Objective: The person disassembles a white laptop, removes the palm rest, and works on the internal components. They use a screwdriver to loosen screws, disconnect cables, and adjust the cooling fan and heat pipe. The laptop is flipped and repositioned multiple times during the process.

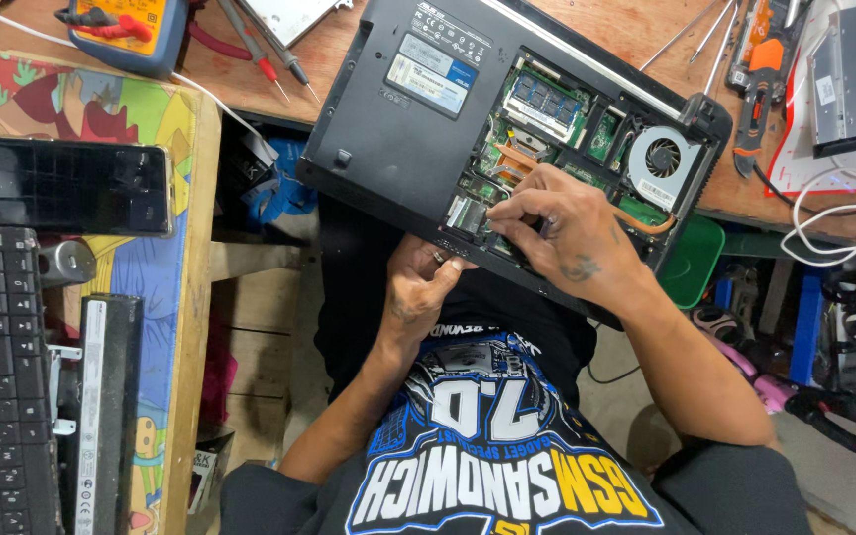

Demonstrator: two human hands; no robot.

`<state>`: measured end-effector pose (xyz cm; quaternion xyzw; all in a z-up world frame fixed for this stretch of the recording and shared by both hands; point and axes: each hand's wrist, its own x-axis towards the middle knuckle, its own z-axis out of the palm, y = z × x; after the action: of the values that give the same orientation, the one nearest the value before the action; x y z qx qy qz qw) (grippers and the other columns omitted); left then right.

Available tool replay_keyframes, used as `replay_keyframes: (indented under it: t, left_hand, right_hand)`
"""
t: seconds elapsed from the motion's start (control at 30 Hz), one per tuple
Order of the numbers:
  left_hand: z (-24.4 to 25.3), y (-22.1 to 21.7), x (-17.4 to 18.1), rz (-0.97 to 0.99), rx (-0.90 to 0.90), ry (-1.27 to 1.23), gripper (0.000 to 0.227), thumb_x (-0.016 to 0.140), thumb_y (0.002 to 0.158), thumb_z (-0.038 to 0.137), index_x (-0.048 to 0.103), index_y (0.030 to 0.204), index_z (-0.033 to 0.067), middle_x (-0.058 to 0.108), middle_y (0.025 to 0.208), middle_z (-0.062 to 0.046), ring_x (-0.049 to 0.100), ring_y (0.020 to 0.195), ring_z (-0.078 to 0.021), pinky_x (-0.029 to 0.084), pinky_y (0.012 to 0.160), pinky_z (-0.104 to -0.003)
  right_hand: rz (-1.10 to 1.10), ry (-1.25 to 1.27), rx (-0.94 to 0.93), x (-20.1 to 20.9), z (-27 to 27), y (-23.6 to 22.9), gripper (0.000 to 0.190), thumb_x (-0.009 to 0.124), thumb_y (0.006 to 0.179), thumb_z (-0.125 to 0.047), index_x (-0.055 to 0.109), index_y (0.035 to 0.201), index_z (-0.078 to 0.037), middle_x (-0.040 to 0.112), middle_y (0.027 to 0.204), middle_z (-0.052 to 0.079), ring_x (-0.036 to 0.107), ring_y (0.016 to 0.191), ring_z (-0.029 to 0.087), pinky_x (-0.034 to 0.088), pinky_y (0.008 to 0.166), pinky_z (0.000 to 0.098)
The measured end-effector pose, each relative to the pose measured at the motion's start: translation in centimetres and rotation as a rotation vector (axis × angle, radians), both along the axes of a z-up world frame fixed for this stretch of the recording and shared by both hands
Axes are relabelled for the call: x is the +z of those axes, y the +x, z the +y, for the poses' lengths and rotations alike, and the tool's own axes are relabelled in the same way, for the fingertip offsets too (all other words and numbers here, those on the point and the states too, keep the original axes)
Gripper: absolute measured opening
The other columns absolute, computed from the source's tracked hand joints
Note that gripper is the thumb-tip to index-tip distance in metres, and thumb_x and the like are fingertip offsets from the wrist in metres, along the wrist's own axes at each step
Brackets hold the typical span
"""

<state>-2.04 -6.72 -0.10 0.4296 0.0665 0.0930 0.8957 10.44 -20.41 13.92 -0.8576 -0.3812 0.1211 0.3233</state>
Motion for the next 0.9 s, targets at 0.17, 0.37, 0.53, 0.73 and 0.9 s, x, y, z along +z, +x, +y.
replay_keyframes:
  t: [0.17, 0.37, 0.53, 0.73, 0.9]
  left_hand:
    - [-0.1, 0.0, -0.2, 0.004, 0.027, -0.004, 0.04, 0.066, 0.094, 0.007, 0.053, 0.129, -0.0064, 0.066, 0.113, -0.012, 0.067, 0.104, -0.0194, 0.059, 0.095, -0.037]
    - [-0.1, 0.0, -0.2, 0.01, 0.022, -0.023, 0.042, 0.068, 0.096, 0.009, 0.052, 0.131, -0.0065, 0.066, 0.115, -0.013, 0.067, 0.106, -0.02, 0.058, 0.094, -0.036]
    - [-0.1, -0.1, -0.1, 0.014, 0.015, -0.028, 0.044, 0.068, 0.095, 0.008, 0.051, 0.133, -0.0053, 0.066, 0.117, -0.012, 0.067, 0.108, -0.019, 0.059, 0.095, -0.036]
    - [-0.2, 0.0, -0.1, 0.005, 0.024, -0.037, 0.042, 0.068, 0.096, 0.006, 0.052, 0.133, -0.0062, 0.065, 0.115, -0.012, 0.067, 0.106, -0.0186, 0.058, 0.094, -0.035]
    - [0.1, -0.2, 0.2, 0.031, 0.011, -0.002, 0.039, 0.065, 0.096, 0.003, 0.053, 0.132, -0.0066, 0.066, 0.114, -0.012, 0.067, 0.105, -0.0179, 0.059, 0.094, -0.034]
  right_hand:
    - [0.009, -0.01, -0.018, 0.1, 0.4, 0.0, 0.014, 0.079, 0.087, -0.005, 0.075, 0.1, -0.005, 0.068, 0.093, 0.01, 0.07, 0.082, 0.026, 0.056, 0.073, 0.0352]
    - [-0.026, -0.003, 0.042, 0.0, 0.5, 0.4, 0.011, 0.076, 0.09, 0.0, 0.073, 0.1, -0.004, 0.067, 0.096, 0.012, 0.069, 0.084, 0.028, 0.054, 0.073, 0.0368]
    - [-0.123, 0.08, 0.278, -0.5, 0.5, 2.4, 0.022, 0.072, 0.084, 0.006, 0.073, 0.102, -0.006, 0.067, 0.099, 0.01, 0.068, 0.094, 0.029, 0.056, 0.081, 0.0388]
    - [-0.185, 0.053, 0.455, -0.8, 0.9, 4.0, 0.017, 0.072, 0.085, 0.004, 0.066, 0.098, -0.005, 0.064, 0.099, 0.01, 0.063, 0.097, 0.031, 0.052, 0.086, 0.041]
    - [-0.153, -0.005, 0.504, -1.0, 1.3, 4.7, 0.012, 0.07, 0.088, 0.002, 0.063, 0.096, -0.004, 0.06, 0.095, 0.009, 0.06, 0.094, 0.031, 0.049, 0.083, 0.0417]
